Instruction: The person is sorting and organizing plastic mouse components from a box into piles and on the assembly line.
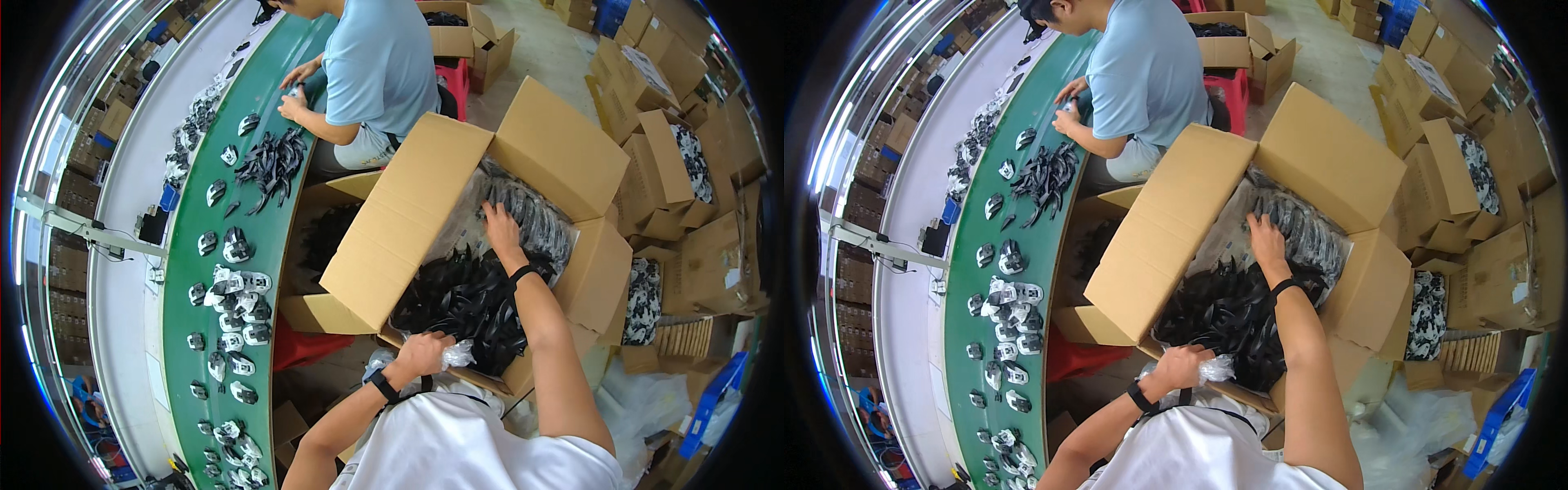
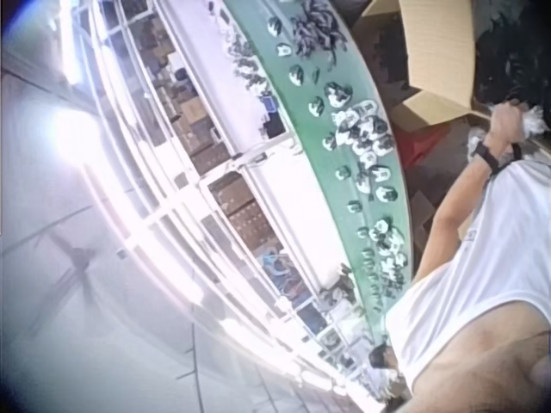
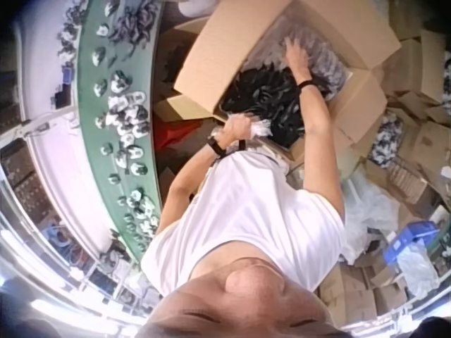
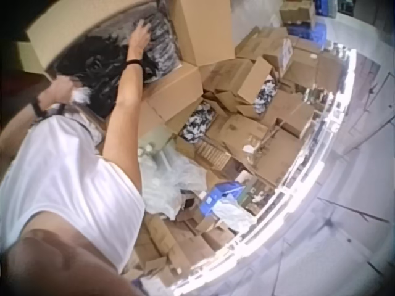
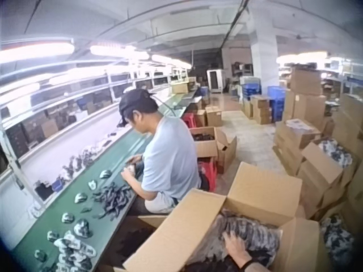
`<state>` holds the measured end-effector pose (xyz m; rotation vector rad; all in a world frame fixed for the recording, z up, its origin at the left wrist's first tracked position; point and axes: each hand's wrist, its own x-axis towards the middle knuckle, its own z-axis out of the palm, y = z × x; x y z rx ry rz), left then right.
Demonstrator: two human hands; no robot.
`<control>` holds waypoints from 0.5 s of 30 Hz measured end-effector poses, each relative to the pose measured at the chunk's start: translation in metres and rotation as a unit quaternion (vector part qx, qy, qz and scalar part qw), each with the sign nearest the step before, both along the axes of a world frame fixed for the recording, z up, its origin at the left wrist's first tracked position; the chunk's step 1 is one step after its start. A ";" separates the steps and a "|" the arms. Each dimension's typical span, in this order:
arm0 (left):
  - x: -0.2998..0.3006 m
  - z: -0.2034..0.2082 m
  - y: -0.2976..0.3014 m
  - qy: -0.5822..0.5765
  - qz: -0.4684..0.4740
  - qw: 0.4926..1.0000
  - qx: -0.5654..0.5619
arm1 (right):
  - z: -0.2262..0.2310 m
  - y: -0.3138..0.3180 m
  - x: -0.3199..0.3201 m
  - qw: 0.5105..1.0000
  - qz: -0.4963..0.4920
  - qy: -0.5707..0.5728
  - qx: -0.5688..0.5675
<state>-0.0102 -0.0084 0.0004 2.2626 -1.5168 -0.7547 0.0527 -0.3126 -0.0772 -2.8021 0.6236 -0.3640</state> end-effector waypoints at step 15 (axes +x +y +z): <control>-0.005 -0.003 -0.004 -0.006 0.092 0.994 -0.050 | -0.006 -0.003 -0.015 0.980 -0.053 -0.108 0.160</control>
